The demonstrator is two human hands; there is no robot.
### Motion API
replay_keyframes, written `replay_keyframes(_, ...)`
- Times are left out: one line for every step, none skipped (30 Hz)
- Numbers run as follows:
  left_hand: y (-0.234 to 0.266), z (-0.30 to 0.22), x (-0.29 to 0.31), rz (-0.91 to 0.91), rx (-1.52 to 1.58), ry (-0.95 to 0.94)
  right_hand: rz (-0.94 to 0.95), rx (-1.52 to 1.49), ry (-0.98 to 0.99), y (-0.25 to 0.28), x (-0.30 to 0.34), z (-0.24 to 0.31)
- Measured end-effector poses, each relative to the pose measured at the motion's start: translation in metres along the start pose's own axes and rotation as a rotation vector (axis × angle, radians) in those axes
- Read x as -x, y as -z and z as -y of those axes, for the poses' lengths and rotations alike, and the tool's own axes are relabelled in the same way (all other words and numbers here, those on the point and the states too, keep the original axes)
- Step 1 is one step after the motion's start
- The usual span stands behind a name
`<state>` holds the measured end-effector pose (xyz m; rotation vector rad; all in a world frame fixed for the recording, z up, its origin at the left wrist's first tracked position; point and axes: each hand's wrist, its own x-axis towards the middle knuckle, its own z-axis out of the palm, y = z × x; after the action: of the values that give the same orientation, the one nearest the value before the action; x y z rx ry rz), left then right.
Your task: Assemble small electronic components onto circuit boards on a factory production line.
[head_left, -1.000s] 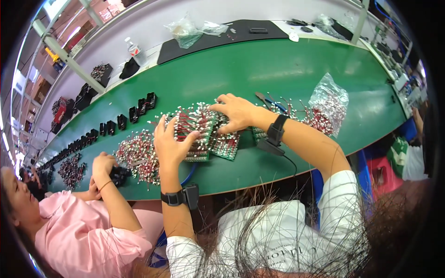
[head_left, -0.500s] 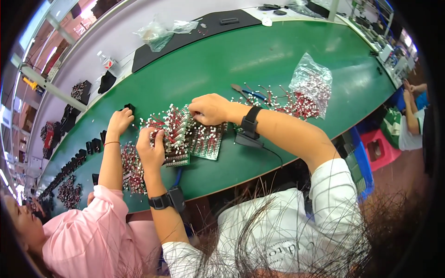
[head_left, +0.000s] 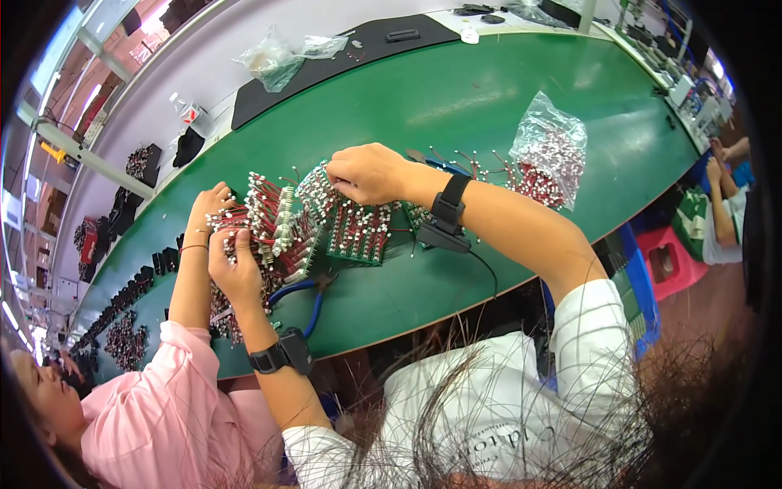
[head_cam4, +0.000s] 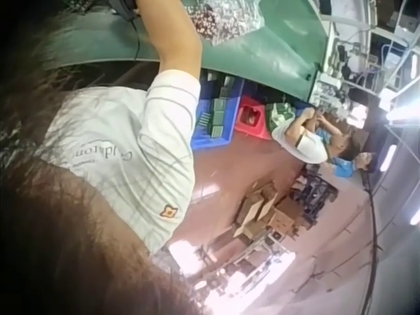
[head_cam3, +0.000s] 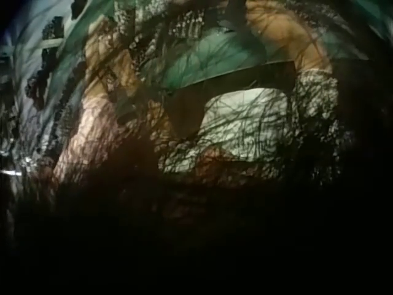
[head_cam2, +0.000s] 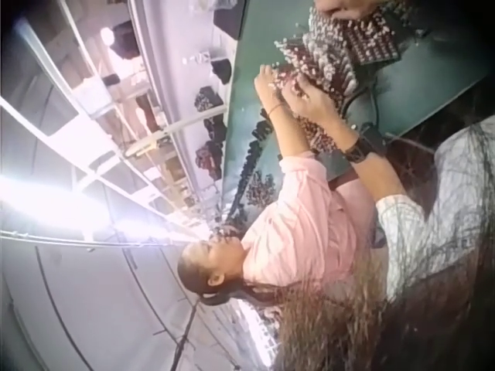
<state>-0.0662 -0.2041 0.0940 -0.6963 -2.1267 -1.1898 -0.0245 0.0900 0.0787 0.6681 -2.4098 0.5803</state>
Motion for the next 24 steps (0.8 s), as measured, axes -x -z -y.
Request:
replay_keyframes(0.000,-0.002,-0.003,-0.018,0.010,-0.025,-0.001,0.003,-0.002,0.001,0.000,-0.001)
replay_keyframes(0.000,-0.004,-0.006,-0.027,0.004,-0.054,-0.006,0.016,0.011,0.003,0.001,-0.001)
replay_keyframes(0.000,-0.007,-0.008,-0.036,-0.001,-0.081,-0.011,0.028,0.024,0.004,0.001,-0.002)
replay_keyframes(0.002,-0.010,-0.010,-0.034,0.000,-0.081,-0.010,0.027,0.022,0.005,0.001,-0.002)
replay_keyframes(0.003,-0.014,-0.012,-0.044,-0.024,-0.089,-0.018,0.064,0.046,0.007,-0.001,-0.003)
replay_keyframes(0.002,-0.015,-0.012,-0.053,-0.047,-0.098,-0.026,0.100,0.068,0.009,-0.002,-0.005)
replay_keyframes(0.003,-0.010,-0.012,-0.054,-0.048,-0.097,-0.025,0.098,0.070,0.011,-0.005,-0.004)
replay_keyframes(0.004,-0.001,-0.014,-0.069,-0.031,-0.100,-0.037,0.126,0.095,0.014,-0.009,-0.003)
replay_keyframes(0.005,0.006,-0.015,-0.084,-0.013,-0.103,-0.049,0.153,0.120,0.015,-0.012,-0.003)
replay_keyframes(0.005,0.004,-0.018,-0.094,0.021,-0.117,-0.053,0.163,0.145,0.018,-0.017,-0.003)
replay_keyframes(0.005,0.003,-0.019,-0.097,0.018,-0.120,-0.056,0.163,0.148,0.023,-0.019,-0.002)
replay_keyframes(0.006,0.000,-0.021,-0.068,-0.019,-0.133,-0.051,0.194,0.149,0.028,-0.021,-0.001)
replay_keyframes(0.008,-0.007,-0.022,-0.039,-0.059,-0.146,-0.046,0.223,0.150,0.032,-0.023,0.001)
replay_keyframes(0.006,-0.019,-0.020,-0.051,-0.045,-0.117,-0.028,0.239,0.150,0.037,-0.024,0.003)
replay_keyframes(0.006,-0.023,-0.019,-0.055,-0.049,-0.122,-0.033,0.238,0.154,0.042,-0.024,0.006)
replay_keyframes(0.006,-0.026,-0.020,-0.072,-0.026,-0.124,-0.046,0.258,0.162,0.048,-0.024,0.009)
replay_keyframes(0.006,-0.031,-0.019,-0.088,-0.002,-0.127,-0.059,0.279,0.168,0.054,-0.023,0.012)
replay_keyframes(0.007,-0.036,-0.017,-0.092,0.061,-0.103,-0.063,0.294,0.166,0.059,-0.021,0.016)
replay_keyframes(0.006,-0.039,-0.016,-0.086,0.070,-0.111,-0.068,0.304,0.158,0.065,-0.018,0.019)
replay_keyframes(0.005,-0.040,-0.016,-0.095,0.100,-0.080,-0.094,0.322,0.167,0.071,-0.015,0.022)
replay_keyframes(0.004,-0.043,-0.016,-0.097,0.134,-0.048,-0.119,0.343,0.170,0.078,-0.012,0.025)
replay_keyframes(0.004,-0.058,-0.019,-0.083,0.029,-0.136,-0.123,0.402,0.179,0.085,-0.010,0.026)
replay_keyframes(0.003,-0.076,-0.017,-0.091,0.007,-0.139,-0.129,0.440,0.165,0.096,-0.005,0.034)
replay_keyframes(0.000,-0.085,-0.017,-0.090,0.053,-0.171,-0.092,0.492,0.115,0.109,0.001,0.042)
